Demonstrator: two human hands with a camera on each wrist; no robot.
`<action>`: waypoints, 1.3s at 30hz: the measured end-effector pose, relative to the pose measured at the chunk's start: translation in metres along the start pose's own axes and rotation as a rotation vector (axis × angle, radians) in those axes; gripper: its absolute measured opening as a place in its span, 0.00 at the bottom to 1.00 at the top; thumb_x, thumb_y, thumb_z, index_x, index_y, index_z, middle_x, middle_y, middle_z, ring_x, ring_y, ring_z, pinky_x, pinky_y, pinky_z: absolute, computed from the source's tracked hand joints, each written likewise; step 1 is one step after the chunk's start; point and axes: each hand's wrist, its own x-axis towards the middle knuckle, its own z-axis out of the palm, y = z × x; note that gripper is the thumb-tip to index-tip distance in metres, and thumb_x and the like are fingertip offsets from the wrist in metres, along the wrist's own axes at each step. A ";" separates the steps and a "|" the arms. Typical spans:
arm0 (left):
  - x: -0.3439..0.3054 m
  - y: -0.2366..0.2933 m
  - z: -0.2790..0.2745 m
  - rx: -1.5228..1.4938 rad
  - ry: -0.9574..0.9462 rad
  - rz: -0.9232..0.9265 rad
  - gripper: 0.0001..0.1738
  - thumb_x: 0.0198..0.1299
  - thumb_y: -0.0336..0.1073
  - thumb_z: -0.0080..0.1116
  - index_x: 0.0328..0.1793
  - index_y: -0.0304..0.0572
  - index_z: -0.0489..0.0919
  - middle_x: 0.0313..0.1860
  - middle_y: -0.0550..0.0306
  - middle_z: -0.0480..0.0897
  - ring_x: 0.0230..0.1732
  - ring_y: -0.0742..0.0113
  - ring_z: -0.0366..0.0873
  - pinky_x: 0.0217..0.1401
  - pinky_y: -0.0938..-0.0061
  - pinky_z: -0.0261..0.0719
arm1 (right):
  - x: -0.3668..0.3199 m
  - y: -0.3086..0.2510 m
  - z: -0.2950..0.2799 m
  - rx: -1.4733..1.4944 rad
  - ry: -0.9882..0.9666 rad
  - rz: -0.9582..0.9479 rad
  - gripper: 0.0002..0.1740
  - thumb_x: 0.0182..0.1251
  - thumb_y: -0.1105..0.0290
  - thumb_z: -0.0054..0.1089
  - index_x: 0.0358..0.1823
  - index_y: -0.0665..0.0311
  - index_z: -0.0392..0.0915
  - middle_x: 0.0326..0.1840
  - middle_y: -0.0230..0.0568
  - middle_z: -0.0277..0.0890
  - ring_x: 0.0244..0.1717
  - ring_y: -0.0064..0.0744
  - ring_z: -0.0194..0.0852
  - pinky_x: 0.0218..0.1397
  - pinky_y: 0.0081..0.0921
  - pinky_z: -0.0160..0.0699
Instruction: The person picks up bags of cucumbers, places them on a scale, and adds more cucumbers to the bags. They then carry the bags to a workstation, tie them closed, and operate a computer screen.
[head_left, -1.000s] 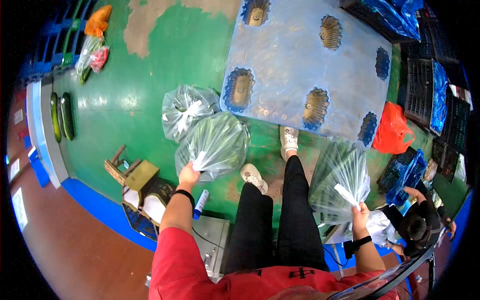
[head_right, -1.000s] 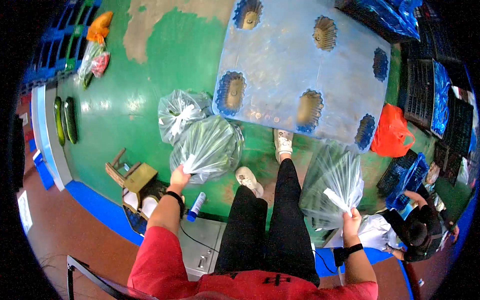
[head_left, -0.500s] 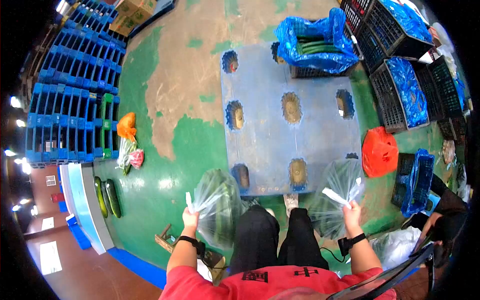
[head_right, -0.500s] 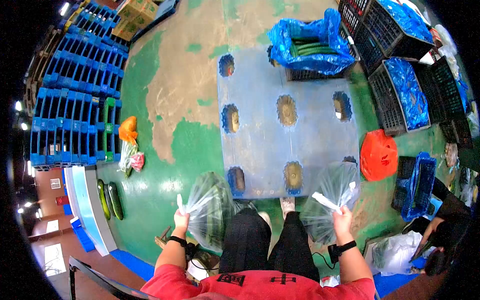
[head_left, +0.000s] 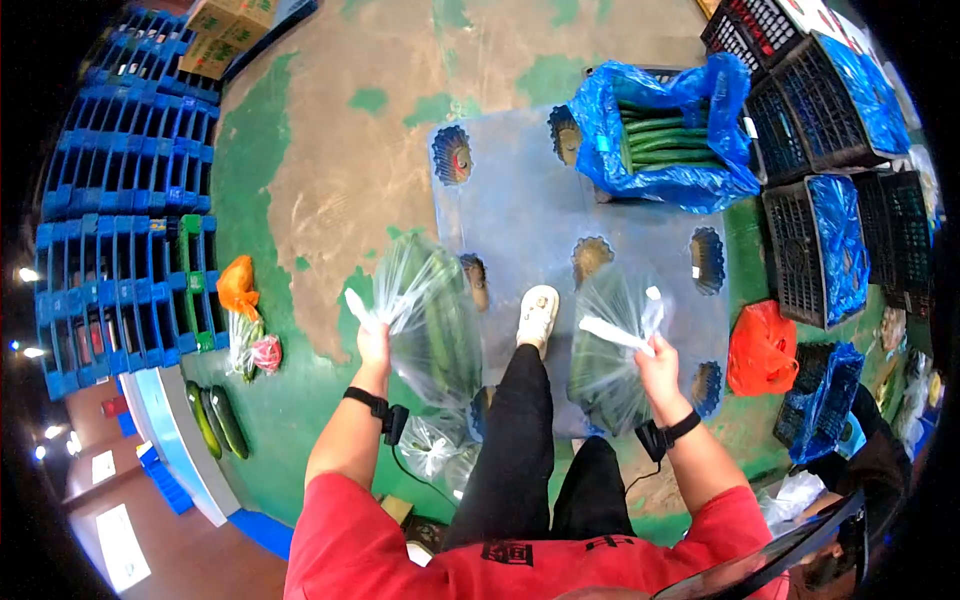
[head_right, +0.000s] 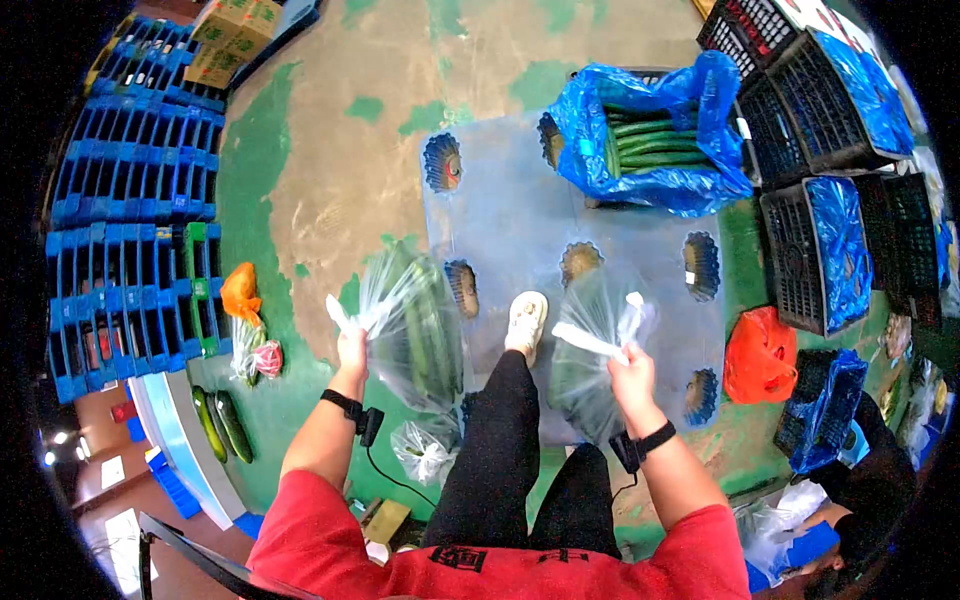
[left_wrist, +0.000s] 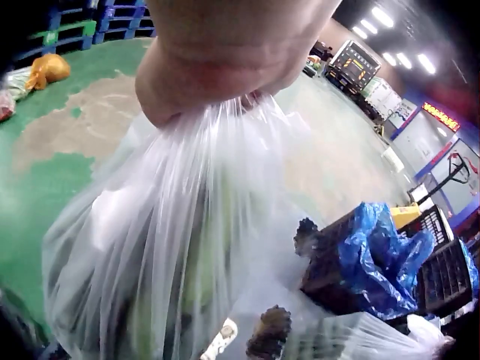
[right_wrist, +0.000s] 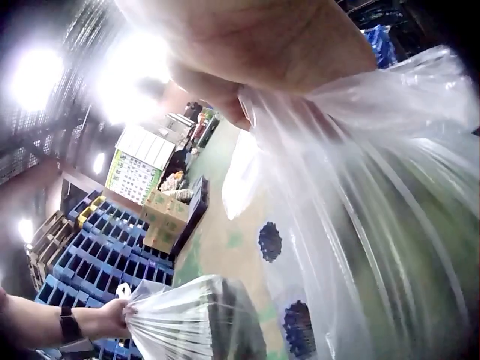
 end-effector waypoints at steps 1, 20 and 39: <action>0.022 0.014 0.017 -0.028 -0.016 0.009 0.12 0.46 0.33 0.49 0.38 0.35 0.71 0.24 0.63 0.71 0.22 0.74 0.65 0.24 0.77 0.63 | 0.025 -0.012 0.019 -0.029 -0.008 -0.034 0.06 0.44 0.79 0.50 0.18 0.63 0.63 0.17 0.26 0.59 0.22 0.16 0.55 0.23 0.18 0.57; 0.279 0.024 0.230 -0.310 -0.437 -0.130 0.15 0.59 0.31 0.45 0.52 0.37 0.62 0.40 0.53 0.74 0.46 0.64 0.73 0.42 0.74 0.74 | 0.379 -0.053 0.256 -0.454 -0.095 -0.287 0.23 0.49 0.74 0.51 0.50 0.64 0.63 0.45 0.58 0.68 0.50 0.52 0.66 0.53 0.37 0.64; -0.174 -0.309 -0.258 0.807 0.263 -0.284 0.22 0.46 0.34 0.52 0.51 0.42 0.68 0.41 0.51 0.78 0.42 0.53 0.75 0.45 0.65 0.72 | 0.039 0.115 0.028 -1.024 -0.607 -0.316 0.24 0.48 0.70 0.54 0.51 0.67 0.69 0.49 0.52 0.70 0.53 0.46 0.66 0.56 0.34 0.65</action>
